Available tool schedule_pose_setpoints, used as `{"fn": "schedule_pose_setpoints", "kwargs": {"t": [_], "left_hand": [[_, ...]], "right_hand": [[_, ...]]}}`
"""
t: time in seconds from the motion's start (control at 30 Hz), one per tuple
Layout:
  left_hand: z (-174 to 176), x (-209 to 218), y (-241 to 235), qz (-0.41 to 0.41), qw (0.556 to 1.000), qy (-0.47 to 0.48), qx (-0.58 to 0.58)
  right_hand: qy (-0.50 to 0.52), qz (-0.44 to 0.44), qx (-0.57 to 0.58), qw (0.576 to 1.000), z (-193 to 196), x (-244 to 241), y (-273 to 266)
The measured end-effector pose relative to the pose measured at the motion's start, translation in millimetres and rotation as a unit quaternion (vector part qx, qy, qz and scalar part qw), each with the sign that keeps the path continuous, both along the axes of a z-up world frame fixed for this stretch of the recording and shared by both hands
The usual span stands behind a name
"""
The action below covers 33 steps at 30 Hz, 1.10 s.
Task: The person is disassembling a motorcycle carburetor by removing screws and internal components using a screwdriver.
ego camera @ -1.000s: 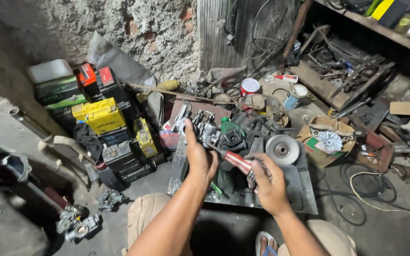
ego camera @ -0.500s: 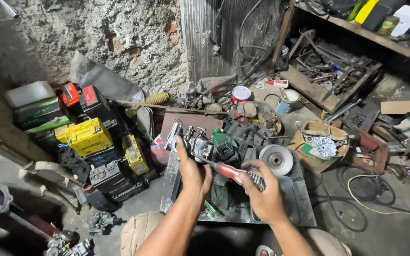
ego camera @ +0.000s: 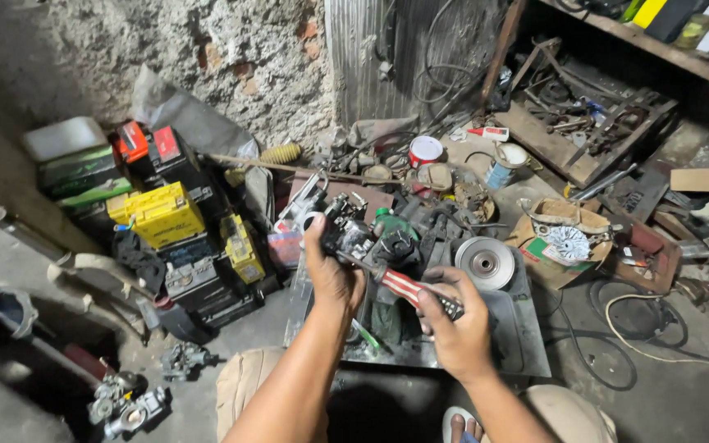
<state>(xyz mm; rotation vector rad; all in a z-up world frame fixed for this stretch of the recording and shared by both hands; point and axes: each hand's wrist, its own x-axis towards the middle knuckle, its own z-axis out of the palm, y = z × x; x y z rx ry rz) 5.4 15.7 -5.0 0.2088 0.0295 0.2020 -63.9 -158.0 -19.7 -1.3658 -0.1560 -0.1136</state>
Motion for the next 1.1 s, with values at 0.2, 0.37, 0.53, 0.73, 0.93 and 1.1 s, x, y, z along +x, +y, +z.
{"fn": "schedule_pose_setpoints", "kwargs": {"t": [0.2,0.37,0.53,0.73,0.93,1.1], "left_hand": [[3.7,-13.5,5.3,0.151,0.978,0.089,0.109],[11.0,-24.8,9.8,0.212,0.953,0.119,0.179],[-14.6,-6.0,18.4,0.249,0.892,0.229,0.301],[10.7,-14.1,9.1,0.233,0.93,0.188,0.214],[-83.5,28.6,27.0,0.399,0.649,0.111,0.638],[3.9,13.8,17.1,0.252,0.93,0.197,0.18]], "right_hand": [[0.045,0.105,0.027,0.993,5.9,-22.3,4.2],[0.112,0.124,0.011,0.986,-3.6,-33.5,13.1],[0.123,0.124,0.018,0.985,-5.5,-29.4,18.5],[0.218,0.134,0.16,0.953,-8.3,-19.9,15.6],[0.211,0.162,0.168,0.949,-11.7,-16.2,16.4],[0.168,0.16,0.145,0.962,-11.4,-11.6,17.8]]}}
